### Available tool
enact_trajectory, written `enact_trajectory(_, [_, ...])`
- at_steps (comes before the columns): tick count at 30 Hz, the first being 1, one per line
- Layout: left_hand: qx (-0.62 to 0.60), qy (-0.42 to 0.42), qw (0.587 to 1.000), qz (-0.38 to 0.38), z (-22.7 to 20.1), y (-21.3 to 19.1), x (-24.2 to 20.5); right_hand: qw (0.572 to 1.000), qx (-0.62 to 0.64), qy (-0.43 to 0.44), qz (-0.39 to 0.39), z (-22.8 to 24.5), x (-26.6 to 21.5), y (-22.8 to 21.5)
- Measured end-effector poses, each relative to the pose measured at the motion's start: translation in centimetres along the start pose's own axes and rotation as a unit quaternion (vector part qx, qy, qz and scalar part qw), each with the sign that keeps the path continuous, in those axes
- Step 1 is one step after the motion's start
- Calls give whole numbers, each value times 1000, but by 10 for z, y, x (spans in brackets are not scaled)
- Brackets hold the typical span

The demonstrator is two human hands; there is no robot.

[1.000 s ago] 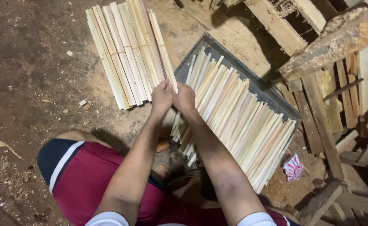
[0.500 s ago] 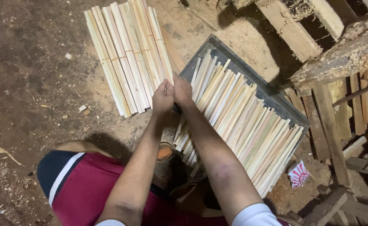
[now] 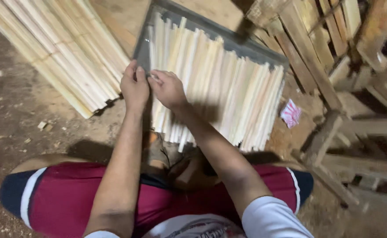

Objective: The person sits cross-legged on the floor and repeatedly picks up thin wooden sticks from a metal tray, rubs them between their hands, and places them into a growing stack to the left. The process continues with multiple sticks handled one at a time.

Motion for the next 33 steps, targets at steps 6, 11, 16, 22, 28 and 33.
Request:
enact_trajectory(6, [-6, 113, 988, 102, -29, 68, -62, 968, 49, 38, -244, -76, -98, -102])
enact_trajectory(11, [97, 146, 946, 273, -48, 112, -134, 930, 112, 271, -219, -163, -182, -142])
enact_trajectory(16, [122, 158, 922, 332, -51, 147, -177, 897, 1, 405, -178, -270, -214, -185])
enact_trajectory(22, [105, 133, 904, 393, -60, 188, -226, 865, -138, 435, -207, -340, -288, -235])
enact_trajectory(28, [72, 43, 916, 392, -86, 189, -257, 882, -24, 418, -214, -246, -308, -212])
enact_trajectory(33, [58, 6, 949, 309, -6, 241, -189, 933, 10, 311, -179, -183, -269, -179])
Point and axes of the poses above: each hand's wrist, its own x-axis towards the middle knuckle, its own y-axis out of the palm, z = x × y, the point moved 5 cm from there along x, towards the middle knuckle, and after that the axes turned 7 degrees about x, right-handed, at the moved point
